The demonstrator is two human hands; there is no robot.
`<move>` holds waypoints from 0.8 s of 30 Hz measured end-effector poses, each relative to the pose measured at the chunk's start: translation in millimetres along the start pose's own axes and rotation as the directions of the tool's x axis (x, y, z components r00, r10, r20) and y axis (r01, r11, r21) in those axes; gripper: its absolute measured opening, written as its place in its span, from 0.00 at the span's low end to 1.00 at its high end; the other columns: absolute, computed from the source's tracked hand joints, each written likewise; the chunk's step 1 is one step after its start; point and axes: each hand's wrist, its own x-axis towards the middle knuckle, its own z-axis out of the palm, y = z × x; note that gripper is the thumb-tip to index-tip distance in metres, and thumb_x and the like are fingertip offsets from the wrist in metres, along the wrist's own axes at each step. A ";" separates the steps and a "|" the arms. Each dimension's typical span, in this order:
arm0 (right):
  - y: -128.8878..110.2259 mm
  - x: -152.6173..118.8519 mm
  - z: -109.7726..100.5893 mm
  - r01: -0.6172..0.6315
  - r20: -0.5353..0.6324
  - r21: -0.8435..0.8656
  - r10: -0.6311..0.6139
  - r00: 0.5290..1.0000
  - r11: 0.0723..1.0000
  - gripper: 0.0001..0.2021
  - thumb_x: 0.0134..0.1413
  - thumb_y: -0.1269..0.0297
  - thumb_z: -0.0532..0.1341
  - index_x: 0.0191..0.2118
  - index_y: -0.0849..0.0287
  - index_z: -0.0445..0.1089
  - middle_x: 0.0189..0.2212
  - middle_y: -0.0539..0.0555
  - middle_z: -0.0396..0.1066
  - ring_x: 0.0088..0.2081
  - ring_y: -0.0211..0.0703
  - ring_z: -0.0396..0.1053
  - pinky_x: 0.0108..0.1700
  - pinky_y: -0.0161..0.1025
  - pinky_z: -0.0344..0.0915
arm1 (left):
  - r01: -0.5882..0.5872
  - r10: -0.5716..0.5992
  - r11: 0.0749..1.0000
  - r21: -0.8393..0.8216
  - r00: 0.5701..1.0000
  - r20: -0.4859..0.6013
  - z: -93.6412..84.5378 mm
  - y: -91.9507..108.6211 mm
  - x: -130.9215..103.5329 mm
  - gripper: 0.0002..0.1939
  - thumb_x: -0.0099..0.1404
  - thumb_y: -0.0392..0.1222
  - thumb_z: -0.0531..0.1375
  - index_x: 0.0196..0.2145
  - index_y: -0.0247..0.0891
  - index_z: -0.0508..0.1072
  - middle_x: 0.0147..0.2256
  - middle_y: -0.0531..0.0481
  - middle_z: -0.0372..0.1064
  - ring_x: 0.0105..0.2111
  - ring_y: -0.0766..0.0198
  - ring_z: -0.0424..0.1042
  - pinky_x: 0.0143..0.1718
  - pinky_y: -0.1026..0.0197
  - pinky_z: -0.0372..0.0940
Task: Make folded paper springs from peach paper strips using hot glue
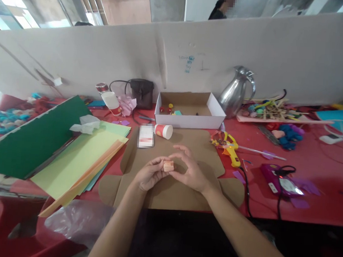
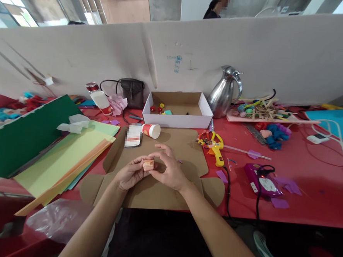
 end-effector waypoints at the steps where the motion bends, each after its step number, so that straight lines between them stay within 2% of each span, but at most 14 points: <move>1: 0.3 -0.3 0.3 -0.006 0.004 0.007 0.006 1.000 1.000 0.18 0.49 0.70 0.63 0.47 0.49 0.66 0.57 0.55 0.55 0.62 0.50 0.53 0.60 0.52 0.54 | 0.012 -0.012 1.000 -0.004 1.000 0.003 -0.2 0.0 0.1 0.11 0.59 0.37 0.64 0.41 0.34 0.76 0.40 0.43 0.74 0.44 0.57 0.73 0.47 0.58 0.66; 5: 1.2 -0.3 1.0 -0.007 -0.006 0.041 0.007 1.000 0.999 0.15 0.50 0.67 0.64 0.45 0.49 0.67 0.56 0.54 0.57 0.60 0.49 0.55 0.60 0.51 0.55 | 0.050 -0.050 0.998 -0.028 0.999 0.010 1.7 1.1 0.3 0.11 0.59 0.37 0.63 0.41 0.34 0.76 0.38 0.44 0.74 0.40 0.59 0.74 0.46 0.55 0.67; 10: 2.4 -1.2 1.8 0.010 -0.042 0.034 -0.008 0.999 0.999 0.13 0.51 0.63 0.65 0.43 0.49 0.68 0.54 0.54 0.60 0.58 0.48 0.58 0.59 0.51 0.55 | 0.072 -0.070 0.994 -0.076 0.997 0.024 6.5 4.3 0.4 0.09 0.61 0.36 0.61 0.39 0.31 0.76 0.34 0.45 0.74 0.35 0.64 0.73 0.43 0.59 0.68; 18: 7.8 -2.9 8.5 0.115 -0.127 -0.026 -0.117 0.985 0.993 0.08 0.51 0.66 0.64 0.38 0.51 0.68 0.46 0.54 0.64 0.50 0.48 0.63 0.54 0.50 0.60 | 0.095 -0.092 0.993 -0.074 0.995 0.032 7.1 4.9 2.3 0.09 0.61 0.36 0.58 0.37 0.30 0.76 0.33 0.45 0.73 0.33 0.65 0.71 0.41 0.61 0.67; 21: 7.4 -3.7 9.3 0.122 -0.138 -0.037 -0.126 0.982 0.992 0.08 0.50 0.68 0.65 0.37 0.52 0.68 0.43 0.53 0.65 0.48 0.47 0.63 0.52 0.49 0.61 | 0.086 -0.085 0.995 -0.045 0.996 0.024 10.0 4.0 2.2 0.09 0.62 0.38 0.59 0.36 0.30 0.76 0.32 0.46 0.73 0.31 0.66 0.71 0.40 0.61 0.67; 24: 7.0 -3.9 8.6 0.111 -0.165 -0.043 -0.117 0.979 0.993 0.08 0.50 0.69 0.64 0.37 0.52 0.68 0.40 0.53 0.66 0.46 0.47 0.63 0.51 0.48 0.61 | 0.012 -0.012 0.999 0.052 1.000 0.002 15.6 1.5 1.0 0.10 0.63 0.40 0.59 0.38 0.33 0.76 0.33 0.47 0.73 0.32 0.66 0.71 0.40 0.62 0.66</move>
